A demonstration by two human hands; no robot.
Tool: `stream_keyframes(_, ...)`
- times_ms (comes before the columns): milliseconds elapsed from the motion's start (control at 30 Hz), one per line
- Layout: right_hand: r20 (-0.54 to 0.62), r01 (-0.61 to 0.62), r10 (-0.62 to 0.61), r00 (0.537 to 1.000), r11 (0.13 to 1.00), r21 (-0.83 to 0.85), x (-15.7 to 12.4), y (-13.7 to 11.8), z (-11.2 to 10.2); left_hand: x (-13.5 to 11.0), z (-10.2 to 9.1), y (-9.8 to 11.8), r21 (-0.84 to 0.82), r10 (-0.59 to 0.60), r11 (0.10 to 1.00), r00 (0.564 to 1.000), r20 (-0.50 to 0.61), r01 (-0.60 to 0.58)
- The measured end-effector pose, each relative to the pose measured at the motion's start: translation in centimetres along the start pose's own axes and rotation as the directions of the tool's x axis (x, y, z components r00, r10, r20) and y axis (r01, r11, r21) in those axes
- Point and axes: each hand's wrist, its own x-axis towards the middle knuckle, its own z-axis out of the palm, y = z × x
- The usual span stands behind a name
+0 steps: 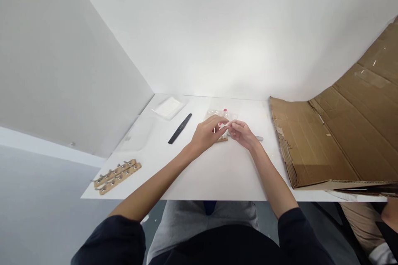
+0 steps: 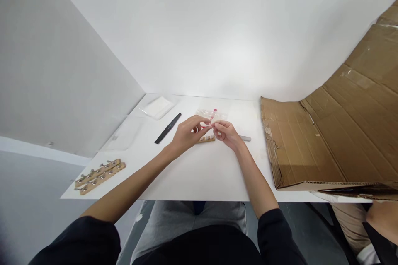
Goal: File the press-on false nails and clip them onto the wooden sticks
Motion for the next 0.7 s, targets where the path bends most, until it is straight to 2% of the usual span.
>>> stream_keyframes(167, -0.013, -0.003, 0.003, 1.0, 1.0, -0.02, -0.3, -0.2, 0.0, 1.0, -2.7, 5.1, -0.054, 0.117, 0.99, 0.975, -0.188, -0.13)
stream_keyframes(300, -0.035, 0.001, -0.003, 0.999, 0.999, -0.043, -0.3, -0.3, -0.2, 1.6, -4.3, 8.4, -0.079, 0.168, 0.978, 0.956, -0.242, -0.192)
stream_keyframes(433, -0.063, -0.009, 0.005, 0.998, 0.998, -0.064, -0.3, -0.3, -0.1, 1.6, -4.9, 9.9, -0.053, 0.182, 0.978, 0.954, -0.24, -0.2)
stream_keyframes(633, -0.071, 0.002, -0.01, 0.997, 0.995, -0.103, -0.4, -0.2, -0.1, 1.3, -5.3, 10.9, 0.047, 0.225, 0.974, 0.947, -0.228, -0.22)
stream_keyframes(700, -0.111, -0.002, -0.015, 0.994, 0.989, -0.151, -0.5, -0.2, 0.0, 1.2, -5.4, 11.2, 0.068, 0.226, 0.974, 0.951, -0.21, -0.216)
